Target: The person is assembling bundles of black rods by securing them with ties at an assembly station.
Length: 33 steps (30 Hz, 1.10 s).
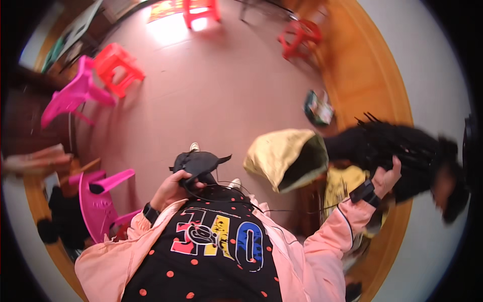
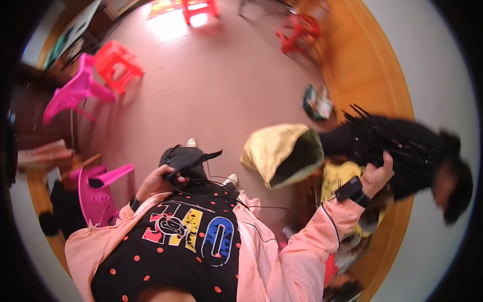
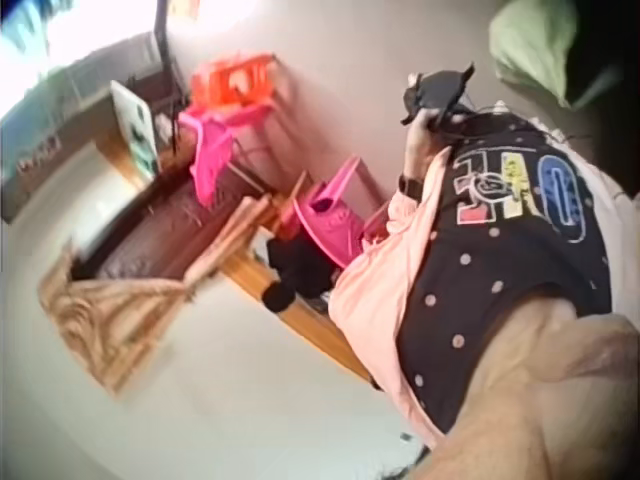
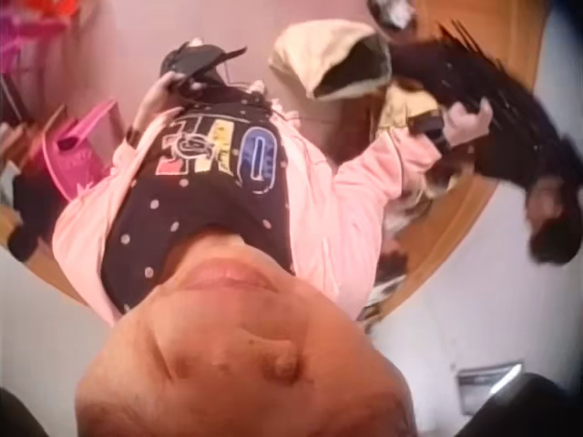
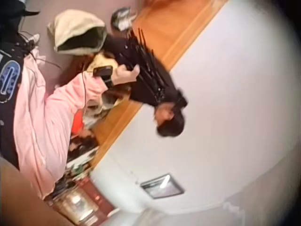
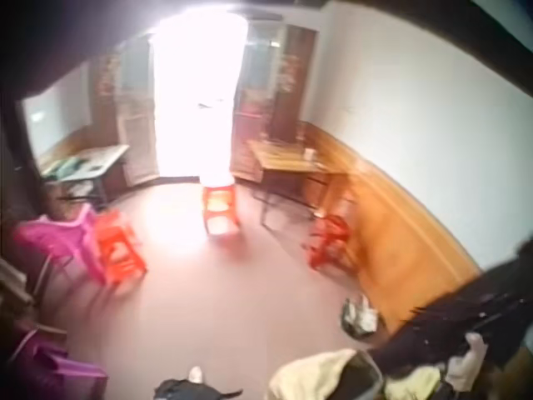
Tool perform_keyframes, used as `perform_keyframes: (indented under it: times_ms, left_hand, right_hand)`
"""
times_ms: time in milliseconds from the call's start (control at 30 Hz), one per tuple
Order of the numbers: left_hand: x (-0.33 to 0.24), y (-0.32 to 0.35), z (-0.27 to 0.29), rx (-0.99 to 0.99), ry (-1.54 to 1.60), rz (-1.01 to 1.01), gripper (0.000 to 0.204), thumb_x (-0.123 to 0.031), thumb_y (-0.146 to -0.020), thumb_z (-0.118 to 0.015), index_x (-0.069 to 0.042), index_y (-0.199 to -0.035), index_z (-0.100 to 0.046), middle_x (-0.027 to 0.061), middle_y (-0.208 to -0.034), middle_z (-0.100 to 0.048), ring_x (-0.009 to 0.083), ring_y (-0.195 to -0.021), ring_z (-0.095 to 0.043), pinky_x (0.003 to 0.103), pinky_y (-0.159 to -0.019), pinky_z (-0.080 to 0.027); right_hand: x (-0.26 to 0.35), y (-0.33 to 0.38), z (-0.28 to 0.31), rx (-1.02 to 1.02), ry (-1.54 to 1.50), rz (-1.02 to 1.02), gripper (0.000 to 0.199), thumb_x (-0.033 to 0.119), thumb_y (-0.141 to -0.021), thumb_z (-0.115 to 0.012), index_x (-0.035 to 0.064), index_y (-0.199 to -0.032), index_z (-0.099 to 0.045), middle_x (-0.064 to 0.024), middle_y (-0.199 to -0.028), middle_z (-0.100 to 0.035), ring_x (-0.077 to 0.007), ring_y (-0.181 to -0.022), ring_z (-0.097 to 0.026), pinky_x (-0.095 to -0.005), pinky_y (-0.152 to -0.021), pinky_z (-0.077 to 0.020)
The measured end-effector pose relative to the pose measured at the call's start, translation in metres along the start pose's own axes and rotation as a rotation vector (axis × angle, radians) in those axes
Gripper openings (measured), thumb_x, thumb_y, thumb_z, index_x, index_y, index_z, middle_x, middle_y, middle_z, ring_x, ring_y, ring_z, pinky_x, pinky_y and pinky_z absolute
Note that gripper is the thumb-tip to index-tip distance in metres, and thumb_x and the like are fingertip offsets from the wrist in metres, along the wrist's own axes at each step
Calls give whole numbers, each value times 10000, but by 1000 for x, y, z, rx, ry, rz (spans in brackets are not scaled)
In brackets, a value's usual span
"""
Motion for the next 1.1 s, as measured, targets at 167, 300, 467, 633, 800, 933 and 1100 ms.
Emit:
perform_keyframes:
  times_ms: [167,300,467,633,800,933,1100]
  left_hand:
    - [-51,10,21,93,95,-119,266,-157,-836,-463,77,-917,-558,228,-871,-654,289,-849,-634,385,-895,-464]
    - [-130,34,43,31,42,-126,278,-144,-832,-447,85,-919,-579,212,-826,-657,317,-893,-612,396,-947,-421]
    - [-231,44,82,-31,171,-188,283,-152,-826,-466,88,-923,-580,203,-832,-658,300,-868,-622,387,-936,-429]
    - [-331,42,108,-140,347,-362,282,-157,-824,-477,87,-910,-590,192,-827,-658,290,-846,-633,386,-937,-433]
    - [-434,20,110,-126,495,-538,237,-149,-821,-503,71,-838,-590,211,-833,-643,313,-817,-644,372,-838,-512]
    - [-508,5,86,-105,537,-611,331,-187,-830,-455,93,-823,-630,207,-836,-654,306,-934,-609,401,-951,-438]
    - [-593,6,51,-156,657,-668,359,-203,-827,-451,103,-811,-638,213,-865,-654,312,-973,-591,397,-955,-434]
  right_hand:
    - [-55,-13,-173,256,-279,-121,356,68,-786,-613,-2,-1132,-565,-92,-1089,-608,-237,-985,-591,-344,-856,-495]
    - [-93,7,-338,440,-367,-109,454,-42,-745,-584,1,-1193,-526,-100,-1131,-587,-218,-1004,-577,-349,-928,-456]
    - [-138,34,-534,530,-362,-164,392,35,-795,-577,14,-1183,-523,-89,-1088,-602,-225,-955,-594,-337,-815,-506]
    - [-182,49,-703,699,-404,-260,431,2,-783,-576,30,-1206,-502,-82,-1124,-577,-228,-956,-588,-356,-828,-511]
    - [-244,37,-867,896,-442,-282,463,-41,-763,-569,34,-1213,-490,-79,-1140,-556,-231,-959,-582,-357,-857,-507]
    - [-295,30,-999,985,-483,-416,442,-59,-757,-560,17,-1189,-503,-87,-1119,-557,-223,-948,-582,-348,-850,-504]
    - [-318,32,-1153,1139,-534,-395,377,-65,-759,-552,-10,-1132,-542,-101,-1073,-574,-206,-942,-584,-336,-829,-503]
Point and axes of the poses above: each hand's wrist, its own y-axis away from the middle knuckle, its own z-axis out of the back of the hand, x = y × z, the point moved 10 cm from there along -y, towards the middle knuckle
